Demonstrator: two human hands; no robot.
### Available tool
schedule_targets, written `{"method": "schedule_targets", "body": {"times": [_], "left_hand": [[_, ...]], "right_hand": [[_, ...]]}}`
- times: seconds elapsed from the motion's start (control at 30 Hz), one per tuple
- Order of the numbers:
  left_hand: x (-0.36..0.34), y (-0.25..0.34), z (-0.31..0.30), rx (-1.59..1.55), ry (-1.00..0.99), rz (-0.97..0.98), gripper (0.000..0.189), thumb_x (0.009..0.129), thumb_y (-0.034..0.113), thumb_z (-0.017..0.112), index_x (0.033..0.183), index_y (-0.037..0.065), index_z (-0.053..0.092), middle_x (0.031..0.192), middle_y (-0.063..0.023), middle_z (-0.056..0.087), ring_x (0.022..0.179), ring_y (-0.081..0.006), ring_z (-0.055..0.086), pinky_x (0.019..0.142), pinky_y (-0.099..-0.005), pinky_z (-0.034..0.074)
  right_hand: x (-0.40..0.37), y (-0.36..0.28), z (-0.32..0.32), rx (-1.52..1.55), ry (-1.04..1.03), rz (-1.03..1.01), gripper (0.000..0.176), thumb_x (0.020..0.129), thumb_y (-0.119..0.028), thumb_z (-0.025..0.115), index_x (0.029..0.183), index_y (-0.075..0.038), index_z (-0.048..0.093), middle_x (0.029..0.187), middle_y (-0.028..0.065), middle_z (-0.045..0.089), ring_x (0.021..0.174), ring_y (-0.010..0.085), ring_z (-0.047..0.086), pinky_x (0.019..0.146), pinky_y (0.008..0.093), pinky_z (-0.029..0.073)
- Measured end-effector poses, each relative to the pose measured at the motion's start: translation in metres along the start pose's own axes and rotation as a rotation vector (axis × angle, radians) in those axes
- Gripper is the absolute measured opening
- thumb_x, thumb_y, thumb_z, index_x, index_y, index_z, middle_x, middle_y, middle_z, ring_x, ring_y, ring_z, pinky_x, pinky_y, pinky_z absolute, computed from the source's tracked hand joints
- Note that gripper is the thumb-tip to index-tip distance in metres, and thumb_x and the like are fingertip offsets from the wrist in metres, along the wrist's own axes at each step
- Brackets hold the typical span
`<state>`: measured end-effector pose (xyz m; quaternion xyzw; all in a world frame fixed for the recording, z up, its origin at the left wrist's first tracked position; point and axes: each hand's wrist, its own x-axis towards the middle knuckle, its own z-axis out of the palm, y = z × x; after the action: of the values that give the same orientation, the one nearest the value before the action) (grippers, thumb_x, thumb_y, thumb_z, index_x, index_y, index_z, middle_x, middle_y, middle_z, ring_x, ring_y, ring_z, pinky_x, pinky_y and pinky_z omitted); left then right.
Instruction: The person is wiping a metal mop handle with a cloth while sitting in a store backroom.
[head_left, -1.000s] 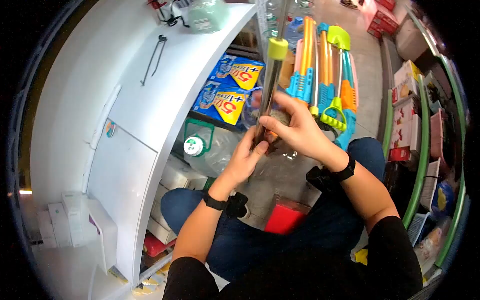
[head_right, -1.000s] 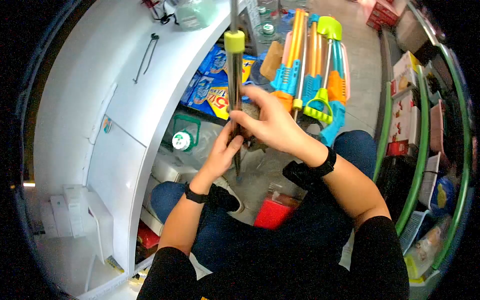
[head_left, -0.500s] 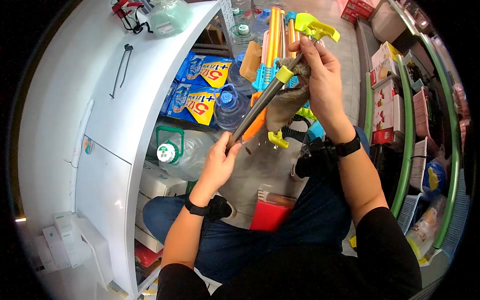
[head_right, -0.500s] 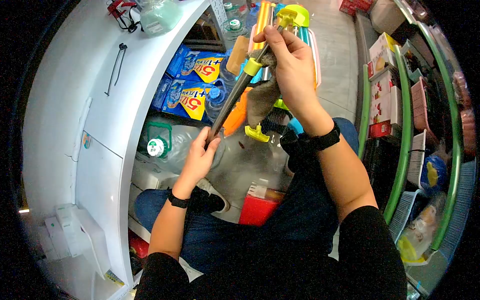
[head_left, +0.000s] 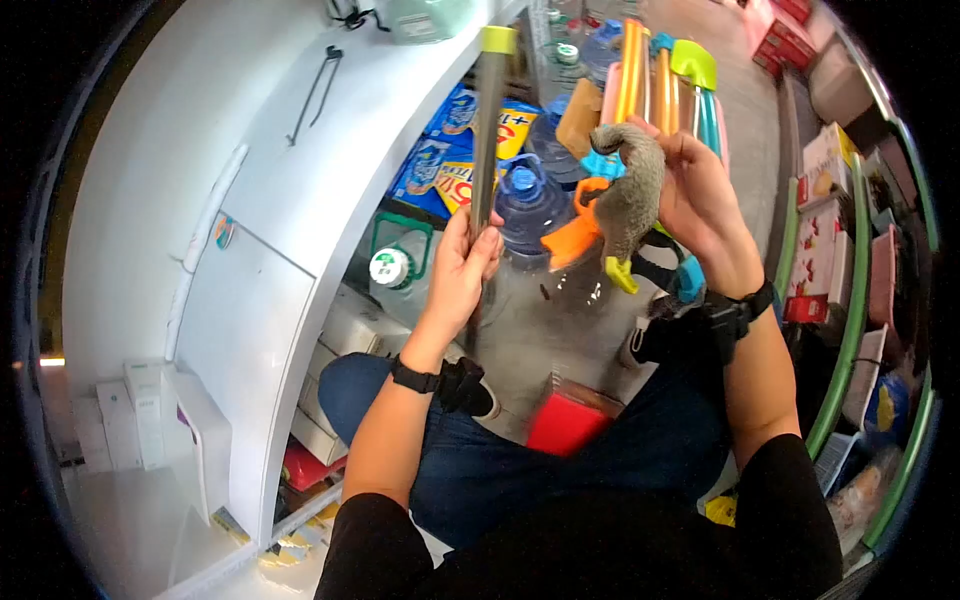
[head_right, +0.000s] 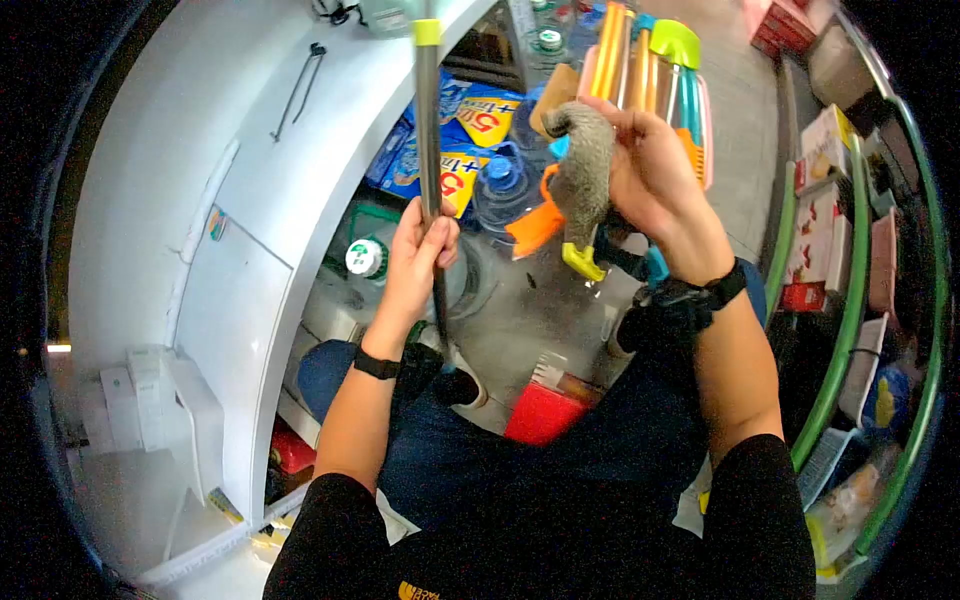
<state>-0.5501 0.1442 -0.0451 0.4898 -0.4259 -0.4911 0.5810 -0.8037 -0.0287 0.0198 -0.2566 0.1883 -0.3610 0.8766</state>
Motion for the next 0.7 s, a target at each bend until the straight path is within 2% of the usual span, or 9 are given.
{"method": "schedule_targets", "body": {"times": [0.1, 0.13, 0.17, 0.23, 0.3, 0.37, 0.47, 0.6, 0.7], "left_hand": [[0.0, 0.001, -0.008, -0.299, -0.042, -0.058, 0.02, 0.109, 0.025, 0.048, 0.115, 0.006, 0.051, 0.084, -0.0018, 0.048, 0.062, -0.0075, 0.041, 0.056, -0.0232, 0.034], [-0.002, 0.004, -0.008, -0.367, -0.068, -0.09, 0.021, 0.109, 0.026, 0.047, 0.115, 0.006, 0.051, 0.084, -0.0021, 0.049, 0.061, -0.0077, 0.041, 0.056, -0.0236, 0.035], [-0.004, 0.005, -0.008, -0.436, -0.094, -0.125, 0.022, 0.109, 0.027, 0.046, 0.115, 0.007, 0.052, 0.085, -0.0025, 0.049, 0.061, -0.0078, 0.041, 0.056, -0.024, 0.035], [-0.007, 0.004, -0.009, -0.496, -0.159, -0.168, 0.025, 0.109, 0.031, 0.044, 0.117, 0.008, 0.049, 0.087, -0.0037, 0.049, 0.057, -0.0078, 0.039, 0.051, -0.0236, 0.032], [-0.01, 0.007, -0.005, -0.572, -0.212, -0.201, 0.026, 0.109, 0.032, 0.043, 0.119, 0.009, 0.048, 0.089, -0.0047, 0.049, 0.055, -0.0078, 0.038, 0.049, -0.0234, 0.03], [-0.011, 0.009, 0.001, -0.563, -0.228, -0.2, 0.025, 0.109, 0.033, 0.044, 0.118, 0.011, 0.047, 0.092, -0.006, 0.047, 0.054, -0.0085, 0.037, 0.047, -0.0232, 0.029], [-0.015, 0.012, 0.005, -0.533, -0.256, -0.22, 0.028, 0.109, 0.038, 0.045, 0.114, 0.011, 0.046, 0.09, -0.0062, 0.046, 0.06, -0.0121, 0.043, 0.048, -0.0244, 0.032], [-0.02, 0.007, 0.018, -0.551, -0.281, -0.249, 0.036, 0.107, 0.045, 0.046, 0.111, 0.009, 0.047, 0.084, -0.0049, 0.046, 0.072, -0.0144, 0.049, 0.055, -0.0262, 0.04], [-0.021, -0.005, 0.028, -0.548, -0.367, -0.313, 0.038, 0.107, 0.046, 0.047, 0.11, 0.008, 0.048, 0.082, -0.0034, 0.046, 0.072, -0.0142, 0.049, 0.057, -0.0265, 0.041]], "right_hand": [[-0.006, -0.007, 0.018, 0.132, -0.171, -0.108, 0.046, 0.1, -0.006, 0.042, 0.143, 0.009, 0.043, 0.139, 0.0208, 0.055, 0.133, 0.0292, 0.052, 0.118, 0.0437, 0.04], [-0.012, -0.015, 0.025, 0.122, -0.247, -0.229, 0.05, 0.097, 0.0, 0.047, 0.145, 0.01, 0.039, 0.144, 0.0219, 0.052, 0.138, 0.0297, 0.048, 0.123, 0.0444, 0.034], [-0.015, -0.017, 0.034, 0.119, -0.263, -0.321, 0.05, 0.099, -0.004, 0.047, 0.147, 0.006, 0.039, 0.146, 0.0175, 0.052, 0.138, 0.0264, 0.048, 0.121, 0.043, 0.036], [-0.001, -0.001, 0.021, -0.307, -0.106, -0.386, 0.046, 0.102, -0.011, 0.048, 0.147, -0.002, 0.044, 0.144, 0.0114, 0.055, 0.136, 0.0234, 0.05, 0.116, 0.0422, 0.039], [0.0, 0.033, 0.023, -0.293, 0.051, -0.144, 0.038, 0.107, -0.023, 0.044, 0.14, -0.006, 0.052, 0.137, 0.0072, 0.059, 0.131, 0.0209, 0.054, 0.111, 0.0435, 0.042], [0.005, 0.051, 0.014, -0.165, -0.035, 0.047, 0.04, 0.107, -0.027, 0.044, 0.141, -0.006, 0.051, 0.138, 0.0087, 0.058, 0.132, 0.0205, 0.052, 0.112, 0.0453, 0.041], [-0.002, 0.055, 0.036, -0.183, -0.063, -0.039, 0.044, 0.106, -0.029, 0.049, 0.144, -0.006, 0.049, 0.139, 0.0093, 0.057, 0.134, 0.0209, 0.051, 0.113, 0.046, 0.04], [-0.005, 0.053, 0.038, -0.207, -0.288, -0.094, 0.053, 0.104, -0.031, 0.056, 0.148, -0.005, 0.044, 0.146, 0.0072, 0.053, 0.135, 0.0211, 0.049, 0.115, 0.0428, 0.036], [-0.013, 0.053, 0.043, -0.191, -0.228, -0.042, 0.056, 0.104, -0.032, 0.058, 0.153, -0.013, 0.039, 0.148, 0.0034, 0.049, 0.136, 0.0184, 0.046, 0.115, 0.0409, 0.035]]}}
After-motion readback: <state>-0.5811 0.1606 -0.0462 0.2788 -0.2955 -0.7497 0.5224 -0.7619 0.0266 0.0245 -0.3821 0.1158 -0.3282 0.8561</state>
